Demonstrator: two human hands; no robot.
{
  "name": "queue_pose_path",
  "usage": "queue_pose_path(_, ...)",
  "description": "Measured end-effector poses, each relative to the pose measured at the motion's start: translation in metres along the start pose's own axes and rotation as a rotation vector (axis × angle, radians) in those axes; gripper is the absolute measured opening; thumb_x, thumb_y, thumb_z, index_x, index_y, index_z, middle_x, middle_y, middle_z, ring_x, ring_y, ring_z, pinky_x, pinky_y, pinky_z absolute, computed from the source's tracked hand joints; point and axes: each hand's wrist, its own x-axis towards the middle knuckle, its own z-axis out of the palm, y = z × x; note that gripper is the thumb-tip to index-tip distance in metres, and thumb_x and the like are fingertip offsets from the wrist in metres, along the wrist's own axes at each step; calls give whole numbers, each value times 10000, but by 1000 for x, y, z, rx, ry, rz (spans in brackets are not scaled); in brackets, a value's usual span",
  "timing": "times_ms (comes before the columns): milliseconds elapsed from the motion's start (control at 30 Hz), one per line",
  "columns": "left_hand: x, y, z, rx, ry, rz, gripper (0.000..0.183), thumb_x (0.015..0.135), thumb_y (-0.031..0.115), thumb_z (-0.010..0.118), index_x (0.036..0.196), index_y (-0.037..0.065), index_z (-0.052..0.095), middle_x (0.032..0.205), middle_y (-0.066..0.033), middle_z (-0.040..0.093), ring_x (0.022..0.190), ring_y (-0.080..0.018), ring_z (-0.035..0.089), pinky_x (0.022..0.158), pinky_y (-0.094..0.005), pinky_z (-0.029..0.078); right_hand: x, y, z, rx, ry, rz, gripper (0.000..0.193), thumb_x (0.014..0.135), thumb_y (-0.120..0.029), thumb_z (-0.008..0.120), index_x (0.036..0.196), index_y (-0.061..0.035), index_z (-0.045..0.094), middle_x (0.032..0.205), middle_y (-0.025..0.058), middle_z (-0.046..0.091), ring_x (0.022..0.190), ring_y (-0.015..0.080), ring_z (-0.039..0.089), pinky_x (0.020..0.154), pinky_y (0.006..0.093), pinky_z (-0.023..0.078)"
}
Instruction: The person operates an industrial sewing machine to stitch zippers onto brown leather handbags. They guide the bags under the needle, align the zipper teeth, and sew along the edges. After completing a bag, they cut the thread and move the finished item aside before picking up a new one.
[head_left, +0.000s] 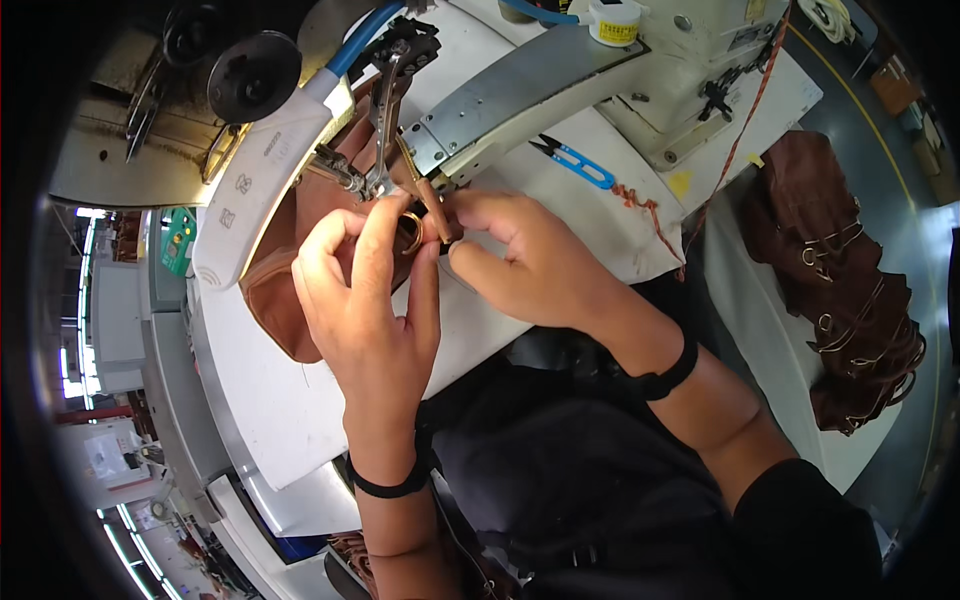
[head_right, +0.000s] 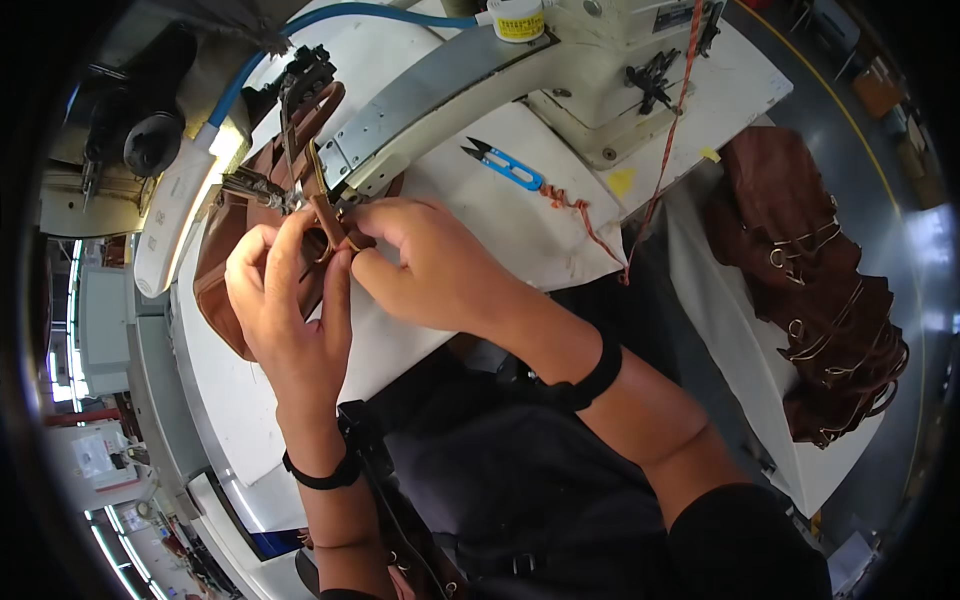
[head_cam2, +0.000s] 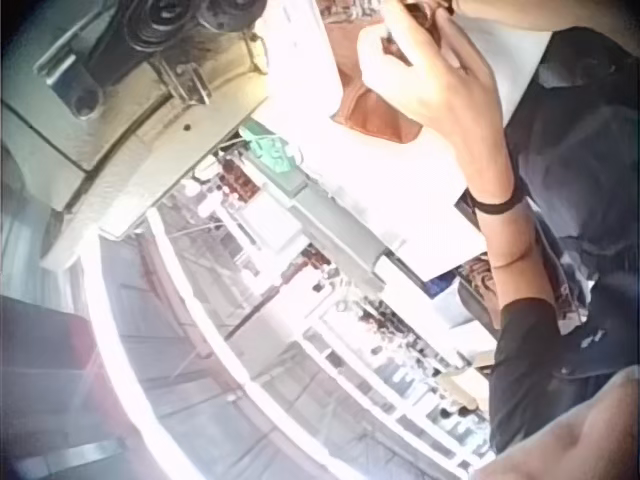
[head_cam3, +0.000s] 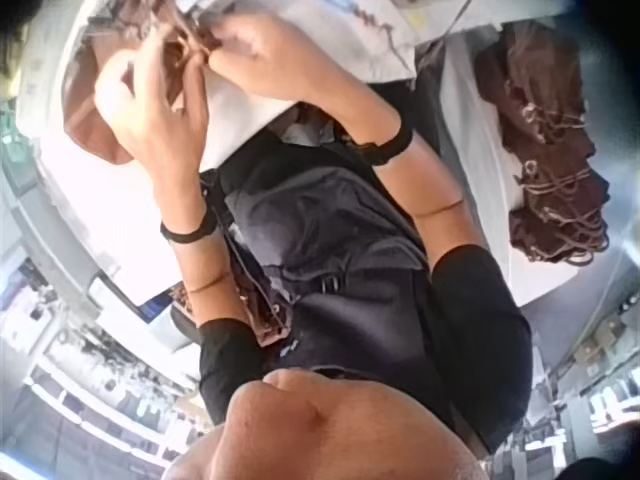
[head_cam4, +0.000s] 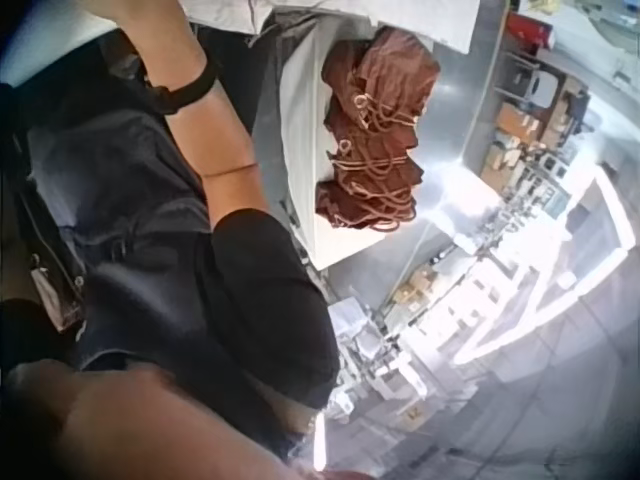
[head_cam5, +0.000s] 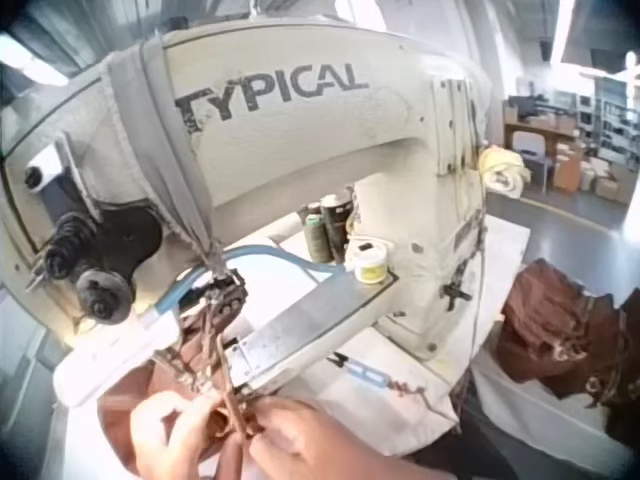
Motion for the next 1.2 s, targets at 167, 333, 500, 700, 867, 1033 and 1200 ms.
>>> queue_pose_path(167, 5, 9, 11, 28, 111, 31, 487, 818, 86, 853, 1267, 55, 667, 1134, -107, 667, 1032, -282, 644, 897, -389, 508, 8, 18, -9, 39, -84, -55, 213, 954, -45, 567, 1128, -12, 684, 955, 22, 633, 947, 135, 577, 911, 326, 495)
queue_pose_path(333, 7, 16, 9, 109, 143, 32, 414, 863, -13, 762, 1263, 29, 665, 1046, -102, 649, 934, -237, 655, 797, -336, 538, 14, 28, -8, 155, -178, 33, 239, 982, -91, 625, 1177, 1, 728, 1052, 33, 736, 985, 104, 625, 904, 299, 512)
queue_pose_path(500, 5, 11, 10, -22, 154, 7, 315, 910, -41, 727, 1217, 3, 670, 1078, -104, 665, 943, -197, 669, 811, -323, 550, 10, 28, 8, 463, -119, 77, 235, 997, -134, 660, 1161, -7, 769, 1001, 18, 761, 860, 78, 642, 785, 261, 532)
queue_pose_path(700, -12, 15, 1, -156, 233, -94, 249, 935, 8, 752, 1182, -5, 718, 1169, -142, 747, 1050, -286, 719, 925, -375, 564, -7, 12, 32, 619, 8, 88, 350, 1028, -101, 637, 1339, 56, 668, 1128, 101, 757, 1042, 152, 724, 952, 307, 584)
queue_pose_path(867, -19, 24, 8, -129, 280, -224, 248, 955, 4, 735, 1201, -22, 721, 1225, -183, 750, 1115, -305, 736, 957, -384, 583, -8, -7, 33, 653, 58, 126, 363, 1030, -103, 628, 1352, 62, 656, 1101, 114, 758, 1000, 154, 734, 924, 300, 597)
queue_pose_path(1033, -17, 33, 2, -205, 283, -343, 129, 991, 12, 707, 1109, -35, 725, 1200, -177, 758, 1080, -237, 735, 971, -354, 567, -8, -21, 30, 621, 35, 180, 350, 1030, -101, 620, 1335, 65, 664, 1097, 102, 758, 989, 147, 733, 916, 297, 596)
queue_pose_path(1200, -18, 33, 9, -343, 300, -442, 117, 924, 15, 781, 978, 0, 678, 1171, -212, 758, 1027, -266, 749, 882, -353, 588, -9, -20, 29, 681, 56, 189, 286, 1036, -51, 583, 1271, 84, 675, 1111, 102, 743, 1009, 146, 721, 914, 304, 597)
